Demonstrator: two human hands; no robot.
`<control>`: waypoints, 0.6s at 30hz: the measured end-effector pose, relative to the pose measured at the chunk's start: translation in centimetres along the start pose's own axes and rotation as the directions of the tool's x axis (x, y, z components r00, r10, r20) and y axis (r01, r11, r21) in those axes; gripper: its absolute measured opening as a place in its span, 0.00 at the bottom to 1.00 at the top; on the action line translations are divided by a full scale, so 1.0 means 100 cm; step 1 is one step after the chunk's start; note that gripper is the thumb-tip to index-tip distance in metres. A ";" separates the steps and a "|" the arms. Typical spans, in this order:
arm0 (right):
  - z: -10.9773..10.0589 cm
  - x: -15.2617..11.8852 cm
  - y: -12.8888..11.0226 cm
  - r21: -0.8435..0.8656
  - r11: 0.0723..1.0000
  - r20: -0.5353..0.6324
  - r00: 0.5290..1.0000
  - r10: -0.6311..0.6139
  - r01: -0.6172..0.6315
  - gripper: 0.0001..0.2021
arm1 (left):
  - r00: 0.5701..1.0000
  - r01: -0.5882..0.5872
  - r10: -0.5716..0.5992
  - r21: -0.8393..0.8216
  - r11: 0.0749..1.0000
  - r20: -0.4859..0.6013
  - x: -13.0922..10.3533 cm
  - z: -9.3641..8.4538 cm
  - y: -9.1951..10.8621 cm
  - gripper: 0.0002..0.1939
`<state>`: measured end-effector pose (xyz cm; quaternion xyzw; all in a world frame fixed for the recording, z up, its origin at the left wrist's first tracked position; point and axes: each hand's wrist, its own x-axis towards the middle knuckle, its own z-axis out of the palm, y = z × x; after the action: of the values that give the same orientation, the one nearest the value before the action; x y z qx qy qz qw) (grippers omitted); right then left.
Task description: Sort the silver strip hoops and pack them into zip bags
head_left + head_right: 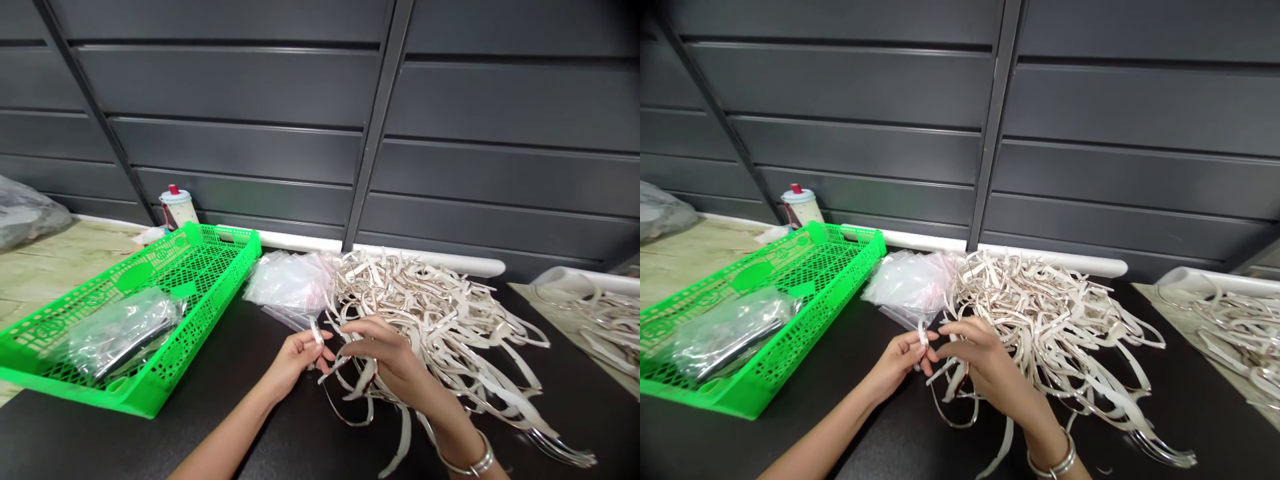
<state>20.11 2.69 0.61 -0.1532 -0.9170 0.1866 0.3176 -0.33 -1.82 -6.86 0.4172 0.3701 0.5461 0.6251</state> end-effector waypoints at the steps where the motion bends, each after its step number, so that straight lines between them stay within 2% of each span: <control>1: 0.004 0.001 -0.001 0.011 1.000 0.003 1.000 -0.003 0.003 0.25 | 0.999 0.002 -0.001 -0.003 1.000 0.044 0.000 0.001 0.000 0.20; 4: 0.020 0.003 -0.003 0.004 1.000 0.001 1.000 0.022 -0.022 0.26 | 0.987 -0.010 0.006 0.021 1.000 0.158 -0.001 0.005 -0.003 0.18; 8: 0.049 0.002 0.003 -0.076 0.989 -0.031 0.991 0.128 -0.130 0.25 | 0.991 -0.002 0.003 -0.005 1.000 0.134 -0.002 0.008 -0.011 0.19; 11: 0.063 0.002 0.006 -0.136 0.973 0.027 0.981 0.194 -0.188 0.25 | 0.990 -0.019 0.019 -0.004 1.000 0.137 -0.003 0.010 -0.011 0.22; 13: 0.061 0.003 0.006 -0.144 0.973 0.078 0.978 0.193 -0.180 0.25 | 0.988 -0.044 0.037 0.042 0.998 0.149 -0.004 0.011 -0.009 0.20; 15: 0.051 0.004 0.008 -0.134 0.969 0.083 0.972 0.220 -0.208 0.23 | 0.993 -0.042 0.035 0.052 0.998 0.115 -0.003 0.011 -0.006 0.18; 18: 0.026 0.002 0.016 -0.137 0.933 -0.021 0.943 0.333 -0.333 0.19 | 0.998 -0.042 0.041 -0.011 0.999 -0.041 -0.001 0.008 -0.003 0.19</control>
<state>18.54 3.52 -1.90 -0.3277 -0.8889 0.1738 0.2689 0.52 -1.99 -6.80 0.4098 0.3711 0.5695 0.6083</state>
